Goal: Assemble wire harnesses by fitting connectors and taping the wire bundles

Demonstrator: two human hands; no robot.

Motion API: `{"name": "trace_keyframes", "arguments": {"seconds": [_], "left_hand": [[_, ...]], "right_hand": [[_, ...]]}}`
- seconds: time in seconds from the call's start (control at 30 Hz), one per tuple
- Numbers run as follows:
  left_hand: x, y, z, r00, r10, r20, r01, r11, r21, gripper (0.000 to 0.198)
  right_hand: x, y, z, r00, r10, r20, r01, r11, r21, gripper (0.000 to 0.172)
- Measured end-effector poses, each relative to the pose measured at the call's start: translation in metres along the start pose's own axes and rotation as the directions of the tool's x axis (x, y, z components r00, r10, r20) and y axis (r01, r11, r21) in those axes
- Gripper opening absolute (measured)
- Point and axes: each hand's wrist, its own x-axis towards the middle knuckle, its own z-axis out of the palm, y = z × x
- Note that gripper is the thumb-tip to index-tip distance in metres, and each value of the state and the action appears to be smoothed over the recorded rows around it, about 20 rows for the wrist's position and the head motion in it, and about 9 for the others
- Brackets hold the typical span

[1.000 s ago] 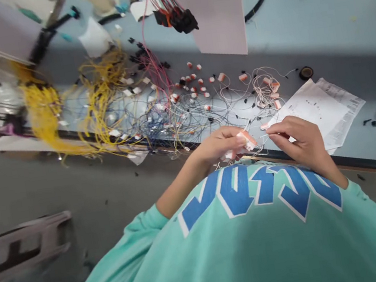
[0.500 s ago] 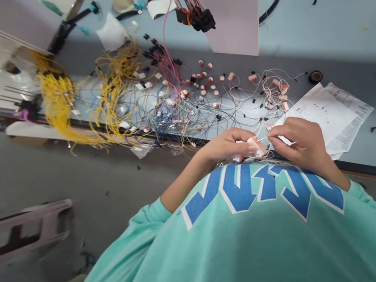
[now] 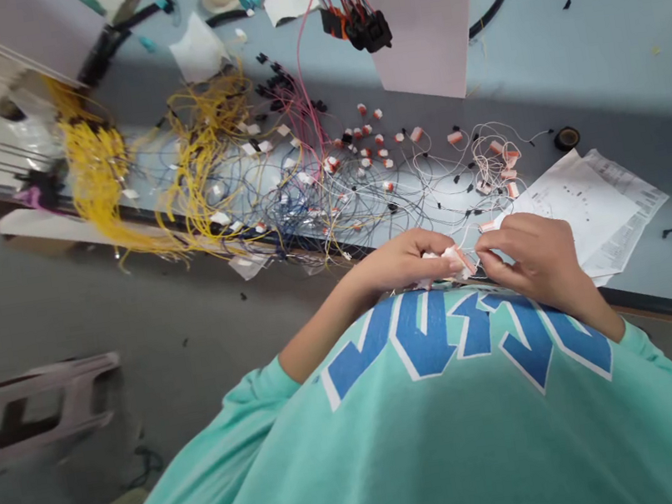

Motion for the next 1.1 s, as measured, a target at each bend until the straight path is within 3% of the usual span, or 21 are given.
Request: {"name": "trace_keyframes", "arguments": {"seconds": [0.47,0.7,0.97,1.1], "left_hand": [[0.001,-0.006,0.000,0.995,-0.028,0.094,0.030,0.999,-0.027,0.033],[0.002,-0.010,0.000,0.994,-0.030,0.101,0.035,0.998,-0.050,0.034],[-0.003,-0.011,-0.004,0.999,0.004,0.052,-0.004,1.000,-0.009,0.034],[-0.014,-0.009,-0.014,0.994,0.078,-0.083,-0.078,0.997,0.002,0.035]], "right_hand": [[-0.004,0.006,0.015,0.991,-0.040,0.131,0.005,0.965,0.261,0.027],[-0.005,0.009,0.019,0.991,-0.076,0.110,0.038,0.947,0.318,0.027],[0.005,0.021,0.019,0.979,-0.154,0.130,0.063,0.846,0.529,0.022],[0.016,0.042,0.017,0.965,-0.183,0.187,0.026,0.778,0.628,0.024]]}}
